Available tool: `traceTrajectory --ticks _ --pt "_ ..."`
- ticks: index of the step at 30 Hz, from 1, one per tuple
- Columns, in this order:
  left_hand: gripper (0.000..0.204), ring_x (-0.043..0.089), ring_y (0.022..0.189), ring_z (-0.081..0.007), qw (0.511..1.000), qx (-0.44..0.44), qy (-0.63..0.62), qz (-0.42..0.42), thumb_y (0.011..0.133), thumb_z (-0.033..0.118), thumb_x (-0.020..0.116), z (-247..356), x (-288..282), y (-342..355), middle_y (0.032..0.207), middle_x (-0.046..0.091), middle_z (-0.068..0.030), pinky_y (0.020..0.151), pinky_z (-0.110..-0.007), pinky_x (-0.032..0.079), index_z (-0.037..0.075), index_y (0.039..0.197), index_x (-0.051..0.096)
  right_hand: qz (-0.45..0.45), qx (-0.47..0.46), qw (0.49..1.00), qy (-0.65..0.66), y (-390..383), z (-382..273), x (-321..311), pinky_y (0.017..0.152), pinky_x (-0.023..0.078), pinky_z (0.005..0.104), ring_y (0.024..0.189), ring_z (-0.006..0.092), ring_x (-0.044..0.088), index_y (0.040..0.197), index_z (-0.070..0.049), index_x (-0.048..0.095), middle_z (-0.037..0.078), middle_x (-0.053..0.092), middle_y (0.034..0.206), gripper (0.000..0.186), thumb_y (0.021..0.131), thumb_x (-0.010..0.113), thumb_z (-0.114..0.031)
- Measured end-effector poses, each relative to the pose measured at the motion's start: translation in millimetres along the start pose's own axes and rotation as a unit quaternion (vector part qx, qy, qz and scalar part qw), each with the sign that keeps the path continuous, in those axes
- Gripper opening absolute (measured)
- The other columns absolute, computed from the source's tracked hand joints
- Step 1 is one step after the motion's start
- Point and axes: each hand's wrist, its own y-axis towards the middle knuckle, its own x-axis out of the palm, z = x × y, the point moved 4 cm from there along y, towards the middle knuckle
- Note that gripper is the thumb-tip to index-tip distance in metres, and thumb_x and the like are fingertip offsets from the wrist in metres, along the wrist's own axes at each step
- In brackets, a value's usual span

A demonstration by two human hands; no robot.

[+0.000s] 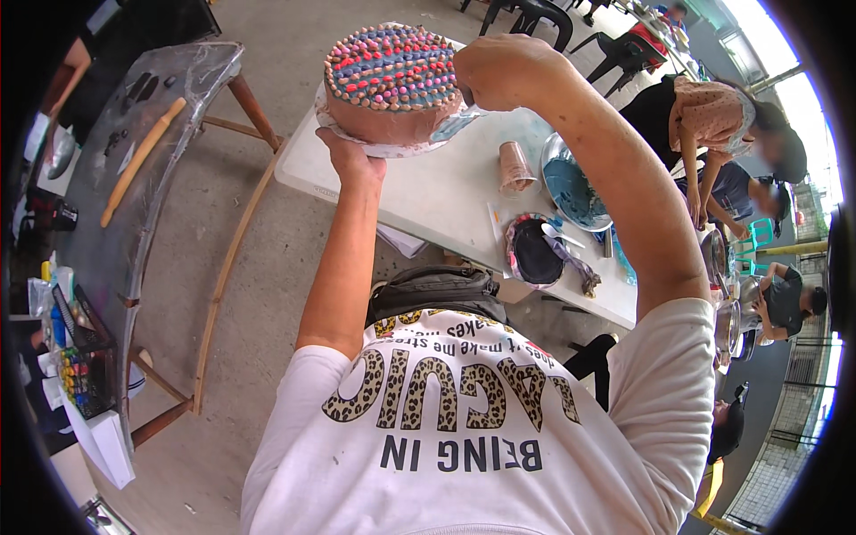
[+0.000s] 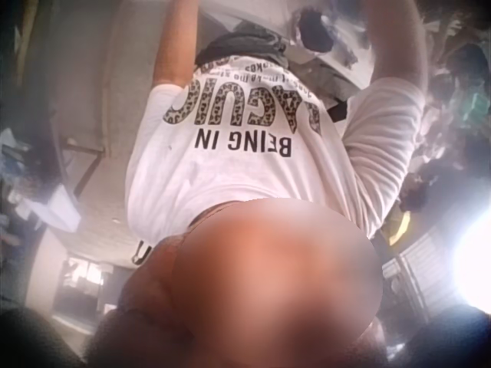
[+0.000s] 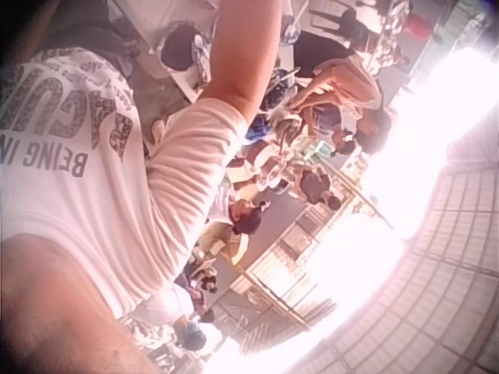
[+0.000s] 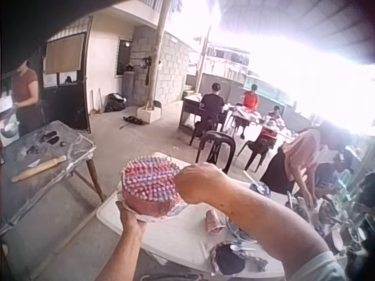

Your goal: The person uses a small spatula to spread a pink paste onto the side of a round craft object that is topped with colorful pins, smoothing the material around the side.

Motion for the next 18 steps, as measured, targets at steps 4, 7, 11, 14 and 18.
traceTrajectory --ticks 4,7,11,14,18 --pt "0.069 0.024 0.142 -0.0315 1.0 -0.003 0.012 -0.009 0.098 0.058 0.005 1 -1 0 0.155 0.023 -0.0099 0.115 -0.049 0.027 0.017 0.15 0.022 -0.004 -0.014 0.999 -0.046 8 4 -4 0.06 0.052 0.0404 0.079 0.0294 0.068 0.084 -0.009 0.073 0.013 0.069 0.081 0.027 0.062 0.061 0.002" --pt "0.068 0.024 0.142 -0.0315 1.0 -0.01 0.016 -0.003 0.098 0.057 0.005 3 -1 -2 0.155 0.023 -0.0098 0.115 -0.048 0.028 0.017 0.15 0.021 -0.025 -0.014 0.998 -0.057 8 4 -12 0.057 0.052 0.039 0.071 0.0253 0.068 0.082 -0.007 0.074 0.012 0.069 0.074 0.024 0.064 0.06 0.002" --pt "0.067 0.025 0.142 -0.0315 1.0 -0.018 0.022 0.003 0.099 0.056 0.004 5 2 -5 0.155 0.023 -0.0098 0.115 -0.049 0.027 0.017 0.15 0.021 -0.045 0.011 0.999 -0.028 -3 7 -27 0.056 0.052 0.0348 0.064 0.0202 0.068 0.084 -0.008 0.075 0.009 0.069 0.069 0.022 0.069 0.061 -0.002" --pt "0.067 0.024 0.142 -0.0317 0.999 -0.026 0.027 0.005 0.099 0.056 0.003 5 2 -7 0.155 0.023 -0.0098 0.115 -0.049 0.027 0.017 0.151 0.021 -0.044 -0.057 0.997 0.0 -2 13 -35 0.07 0.053 0.0417 0.082 0.0321 0.068 0.08 -0.002 0.072 0.018 0.07 0.085 0.017 0.073 0.061 -0.012" --pt "0.068 0.023 0.143 -0.0315 0.999 -0.023 0.024 0.009 0.098 0.056 0.003 5 0 -9 0.156 0.022 -0.0097 0.116 -0.049 0.026 0.016 0.151 0.021 -0.075 -0.066 0.995 -0.012 -21 17 -44 0.072 0.053 0.0418 0.087 0.0305 0.069 0.09 -0.004 0.073 0.02 0.069 0.087 0.023 0.07 0.065 -0.013"
